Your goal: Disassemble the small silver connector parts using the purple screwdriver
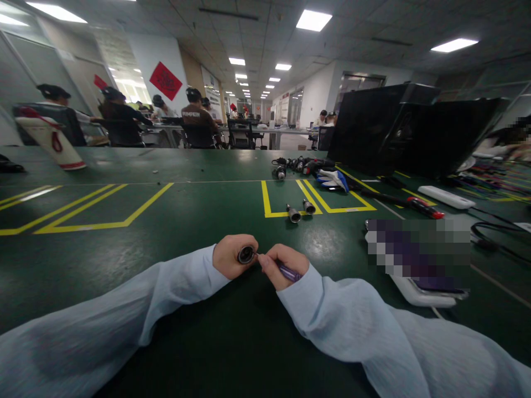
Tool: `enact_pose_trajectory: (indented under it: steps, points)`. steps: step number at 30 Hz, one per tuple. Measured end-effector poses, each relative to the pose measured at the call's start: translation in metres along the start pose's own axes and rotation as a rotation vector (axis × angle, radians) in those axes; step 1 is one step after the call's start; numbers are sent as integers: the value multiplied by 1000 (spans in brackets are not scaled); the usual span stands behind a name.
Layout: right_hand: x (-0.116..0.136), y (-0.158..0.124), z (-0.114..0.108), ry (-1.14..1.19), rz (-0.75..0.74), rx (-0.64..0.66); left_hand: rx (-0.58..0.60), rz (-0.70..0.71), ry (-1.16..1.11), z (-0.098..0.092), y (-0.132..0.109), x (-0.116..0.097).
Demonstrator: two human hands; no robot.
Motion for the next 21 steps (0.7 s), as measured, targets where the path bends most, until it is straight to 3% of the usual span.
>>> enact_pose_trajectory:
  steps: [4, 9, 12, 15, 18, 21]
  points:
    - [-9, 2, 5, 80, 88, 25, 19, 18, 3, 1, 0, -3]
    - [-33, 5, 20, 558, 426, 148, 14, -5, 10, 0, 0, -1]
    - [-37, 4, 25, 698, 510, 182, 1, -26, 19, -1, 0, 1]
    - [-31, 4, 16, 463, 392, 116, -2, -21, 24, 0, 0, 1]
    - [-13, 3, 5, 105, 123, 46, 29, -1, 50, 4, 0, 0]
    - [-6, 3, 3, 7, 32, 33, 48, 21, 76, 5, 0, -1]
Point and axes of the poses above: each hand's wrist, its own y-axis towards the middle knuckle, its own z-axis out of the palm, x = y × z, the point moved 7 cm from there along y, towards the middle knuckle, and after that the axes turned 14 degrees about -y, right-handed, at the moved point
